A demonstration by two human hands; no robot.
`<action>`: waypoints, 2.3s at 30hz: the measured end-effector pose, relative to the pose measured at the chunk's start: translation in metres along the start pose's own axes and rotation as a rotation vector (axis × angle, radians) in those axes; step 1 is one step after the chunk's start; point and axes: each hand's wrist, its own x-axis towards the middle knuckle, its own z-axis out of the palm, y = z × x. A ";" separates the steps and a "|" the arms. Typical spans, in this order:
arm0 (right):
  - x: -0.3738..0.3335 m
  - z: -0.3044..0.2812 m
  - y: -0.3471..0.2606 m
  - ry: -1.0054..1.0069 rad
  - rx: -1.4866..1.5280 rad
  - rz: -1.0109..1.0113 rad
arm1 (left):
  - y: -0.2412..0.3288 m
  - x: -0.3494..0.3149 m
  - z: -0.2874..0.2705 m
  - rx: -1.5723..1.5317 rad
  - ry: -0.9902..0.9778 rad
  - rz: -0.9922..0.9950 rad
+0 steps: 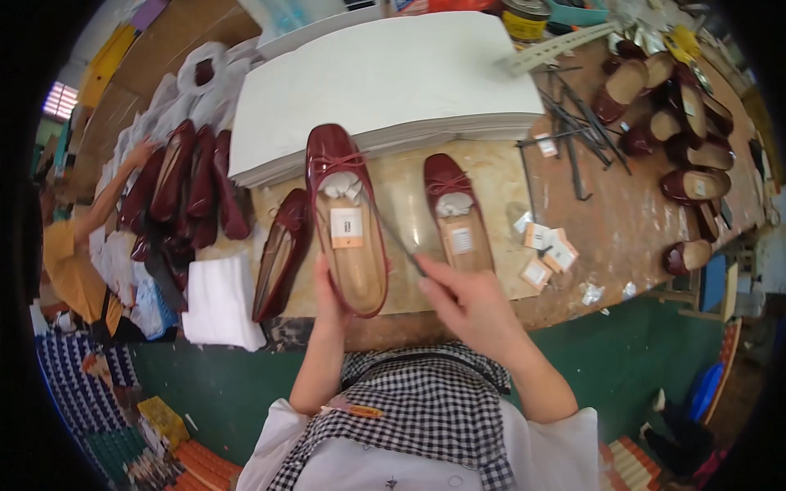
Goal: The person cleans the exterior of maroon patent leather shoes using a small orange brush and a white cloth. They wipe the shoes, insert paper tags into the insoles, and place tissue paper inside the shoes to maintain their shape. The person handles the shoes one at a time, moving them between a workbench and a pile of finished shoes.
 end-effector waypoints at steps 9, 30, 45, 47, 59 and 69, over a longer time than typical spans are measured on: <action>0.026 0.033 -0.030 -0.178 0.028 0.006 | 0.009 -0.007 -0.012 0.098 -0.074 0.254; 0.084 -0.110 0.098 0.425 -0.546 -0.106 | 0.045 -0.030 -0.036 1.021 0.187 0.469; 0.020 -0.200 0.127 0.448 -0.714 0.237 | -0.021 -0.013 0.072 -0.066 -0.353 -0.615; 0.007 -0.161 0.081 0.477 -0.812 0.228 | -0.022 -0.015 0.058 -0.541 -0.664 -0.535; 0.008 0.018 -0.019 -0.104 0.051 0.088 | 0.016 -0.005 0.017 0.269 -0.092 0.227; 0.027 0.053 -0.029 0.244 -0.253 -0.325 | 0.012 -0.027 0.029 0.224 -0.104 0.252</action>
